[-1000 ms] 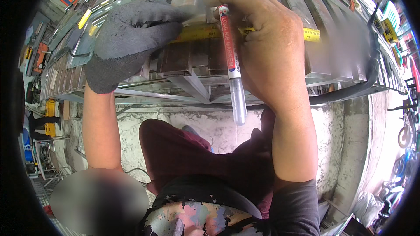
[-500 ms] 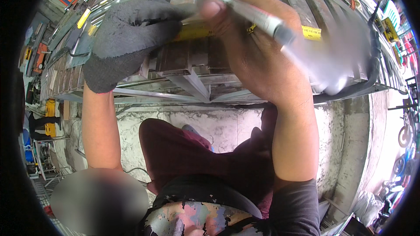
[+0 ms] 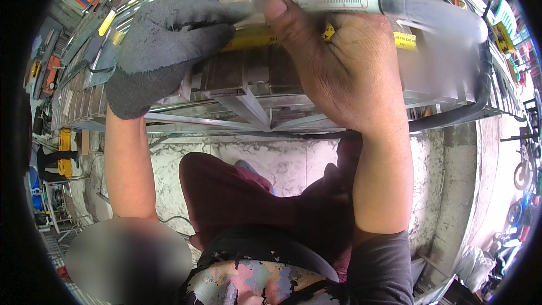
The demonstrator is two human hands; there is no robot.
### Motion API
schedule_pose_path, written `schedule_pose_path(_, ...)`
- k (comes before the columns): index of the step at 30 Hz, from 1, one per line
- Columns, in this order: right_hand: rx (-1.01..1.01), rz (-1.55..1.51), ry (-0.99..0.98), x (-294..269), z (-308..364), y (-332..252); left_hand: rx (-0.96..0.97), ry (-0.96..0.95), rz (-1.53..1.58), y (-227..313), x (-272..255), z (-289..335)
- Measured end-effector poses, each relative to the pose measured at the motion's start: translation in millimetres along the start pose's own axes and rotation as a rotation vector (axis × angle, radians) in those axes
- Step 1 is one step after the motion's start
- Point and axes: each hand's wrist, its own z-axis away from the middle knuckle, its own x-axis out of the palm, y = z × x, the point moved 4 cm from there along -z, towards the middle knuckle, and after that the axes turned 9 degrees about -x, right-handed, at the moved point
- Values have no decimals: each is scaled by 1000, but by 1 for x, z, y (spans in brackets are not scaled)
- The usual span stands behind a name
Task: Measure and mark metal pieces using a tape measure and a marker.
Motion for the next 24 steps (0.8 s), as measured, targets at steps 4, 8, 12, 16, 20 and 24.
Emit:
schedule_pose_path(4, -32, -27, -8, -1, 1, 5, 5, 4, -6, 0, 0, 1)
schedule_pose_path(8, -22, -44, -25, -1, 3, 7, -53, -12, -28, -3, -1, 3)
schedule_pose_path(12, -8, 4, -22, -1, 5, 5, 21, 17, -59, 2, 0, 0)
schedule_pose_path(16, -17, 33, -26, 0, 4, 2, -82, -21, -2, 3, 0, 2)
schedule_pose_path(20, -3, 62, -30, 1, 4, 1, -188, -62, 42, 1, -1, 3)
schedule_pose_path(24, 8, 58, -29, 1, 4, 2, -89, -44, 8, 0, 0, 1)
